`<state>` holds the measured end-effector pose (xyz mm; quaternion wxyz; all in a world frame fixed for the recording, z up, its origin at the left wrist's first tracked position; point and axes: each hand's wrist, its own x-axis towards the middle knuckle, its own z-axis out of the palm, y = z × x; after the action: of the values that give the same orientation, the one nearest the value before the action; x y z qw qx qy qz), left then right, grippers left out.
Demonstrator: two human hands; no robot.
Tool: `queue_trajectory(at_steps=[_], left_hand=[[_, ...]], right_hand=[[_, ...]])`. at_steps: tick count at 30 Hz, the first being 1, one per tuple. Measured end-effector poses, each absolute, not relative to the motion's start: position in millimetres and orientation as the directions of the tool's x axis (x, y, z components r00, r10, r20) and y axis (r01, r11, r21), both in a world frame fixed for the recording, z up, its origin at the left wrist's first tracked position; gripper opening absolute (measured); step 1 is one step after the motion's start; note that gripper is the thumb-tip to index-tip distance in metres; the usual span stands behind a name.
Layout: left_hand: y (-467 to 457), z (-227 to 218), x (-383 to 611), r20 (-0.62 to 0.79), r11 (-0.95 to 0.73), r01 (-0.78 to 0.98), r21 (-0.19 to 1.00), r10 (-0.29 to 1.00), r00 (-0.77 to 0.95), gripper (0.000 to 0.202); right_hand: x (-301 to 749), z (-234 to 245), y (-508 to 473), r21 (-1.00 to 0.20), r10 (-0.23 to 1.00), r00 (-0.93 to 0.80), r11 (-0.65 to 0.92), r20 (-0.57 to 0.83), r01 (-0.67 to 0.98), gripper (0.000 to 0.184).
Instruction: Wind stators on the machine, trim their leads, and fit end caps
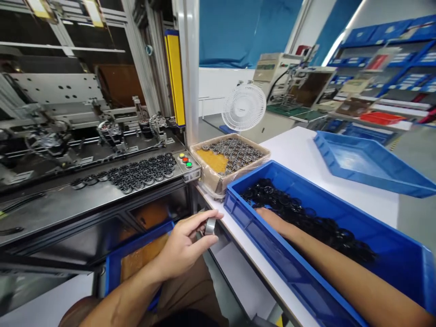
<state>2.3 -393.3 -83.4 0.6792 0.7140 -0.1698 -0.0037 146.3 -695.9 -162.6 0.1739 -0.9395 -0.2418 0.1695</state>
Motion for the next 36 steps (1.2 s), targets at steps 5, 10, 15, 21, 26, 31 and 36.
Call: queue_trajectory(at_steps=[5,10,15,21,26,31,36], left_hand=[[-394,-82,4,0.165,0.216,-0.123,0.969,-0.190,0.968,0.045],[-390,-77,5,0.111,0.233,-0.081,0.969,-0.119,0.987,0.046],[-391,-79,4,0.082,0.171,-0.066,0.983,-0.090,0.993,0.047],[-403,-85,6,0.059,0.294,0.002,0.956,-0.195,0.979,0.047],[-434,-92,3,-0.017,0.459,0.294,0.838,-0.518,0.855,0.045],[-470,-96,-4,0.006,0.648,0.408,0.643,-0.538,0.843,0.040],[-463,-98,-3,0.010,0.600,0.188,0.778,-0.311,0.951,0.042]], right_hand=[[149,-150,-696,-0.367,0.462,0.872,-0.849,-0.162,0.381,0.019],[147,-111,-695,-0.426,0.352,0.933,-0.835,0.075,0.349,0.009],[120,-69,-681,-0.570,0.262,0.925,-0.730,0.275,0.376,0.019],[61,-50,-644,-0.765,0.366,0.868,-0.432,0.337,0.478,0.009],[17,-48,-623,-0.816,0.348,0.780,-0.065,0.520,0.574,0.012],[10,-54,-621,-0.810,0.297,0.794,-0.096,0.531,0.578,0.010],[20,-56,-628,-0.447,0.453,0.509,-0.244,0.732,0.861,0.028]])
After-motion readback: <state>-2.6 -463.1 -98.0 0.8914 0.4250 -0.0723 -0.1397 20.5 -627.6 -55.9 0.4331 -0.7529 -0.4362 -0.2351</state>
